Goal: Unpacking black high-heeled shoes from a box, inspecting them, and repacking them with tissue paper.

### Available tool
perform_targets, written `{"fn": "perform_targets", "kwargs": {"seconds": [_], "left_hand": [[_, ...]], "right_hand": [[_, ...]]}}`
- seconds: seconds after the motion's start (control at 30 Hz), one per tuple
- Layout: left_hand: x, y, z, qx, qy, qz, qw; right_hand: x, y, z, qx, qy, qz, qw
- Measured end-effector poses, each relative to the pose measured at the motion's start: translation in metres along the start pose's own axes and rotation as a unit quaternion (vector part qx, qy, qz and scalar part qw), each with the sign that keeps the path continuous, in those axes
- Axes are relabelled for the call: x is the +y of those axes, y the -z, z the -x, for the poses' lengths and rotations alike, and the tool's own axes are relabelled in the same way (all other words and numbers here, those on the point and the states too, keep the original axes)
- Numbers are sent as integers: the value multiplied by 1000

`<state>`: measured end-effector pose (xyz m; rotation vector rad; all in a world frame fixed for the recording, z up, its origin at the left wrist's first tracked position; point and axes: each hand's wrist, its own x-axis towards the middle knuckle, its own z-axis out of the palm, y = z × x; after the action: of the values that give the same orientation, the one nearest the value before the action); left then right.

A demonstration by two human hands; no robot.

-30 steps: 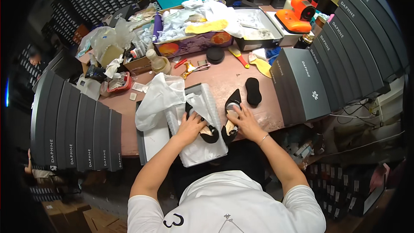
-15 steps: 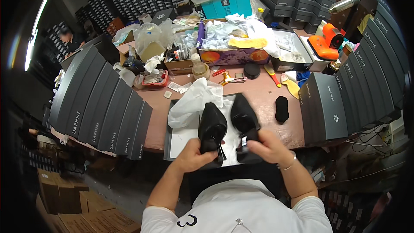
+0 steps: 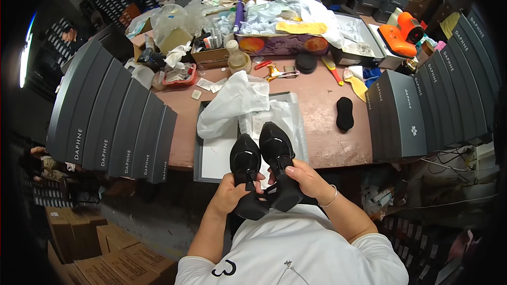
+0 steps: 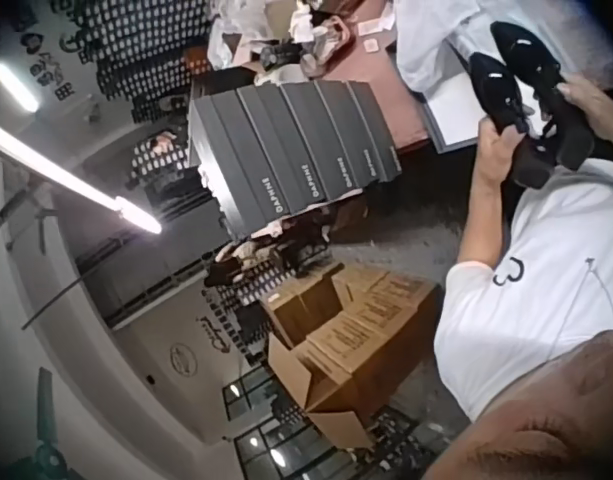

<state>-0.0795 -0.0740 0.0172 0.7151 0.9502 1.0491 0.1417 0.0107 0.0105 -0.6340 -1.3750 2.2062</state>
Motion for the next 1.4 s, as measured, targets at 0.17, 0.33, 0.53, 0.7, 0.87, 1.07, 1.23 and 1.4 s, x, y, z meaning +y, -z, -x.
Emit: {"fn": "perform_targets", "kwargs": {"seconds": [0.17,0.33,0.53,0.7,0.87,1.07,1.23,1.4], "left_hand": [[3,-6,-9,-31,-6,8,999],[5,-4,-28,-57,53,165,983],[6,-2,-37,-56,81,208,973],[17,0,-51,8,49,110,993],[20,6,-40,38,-8,12,999],[12,-10,-52,13,61,-75,995],[17,-19,-49,-8,44,-101,994],[8,-21,-38,3,-32,-163,986]], "right_hand": [[4,8,0,-7,27,-72,997],[-5,13,-8,16,-44,-224,974],[5,24,-16,1,-35,-267,963],[5,48,-46,98,-47,-144,984],[-20,135,-49,377,54,581,720],[22,251,-24,447,-114,659,594],[3,200,-38,386,198,489,757],[-56,12,-31,-6,442,655,612]]}}
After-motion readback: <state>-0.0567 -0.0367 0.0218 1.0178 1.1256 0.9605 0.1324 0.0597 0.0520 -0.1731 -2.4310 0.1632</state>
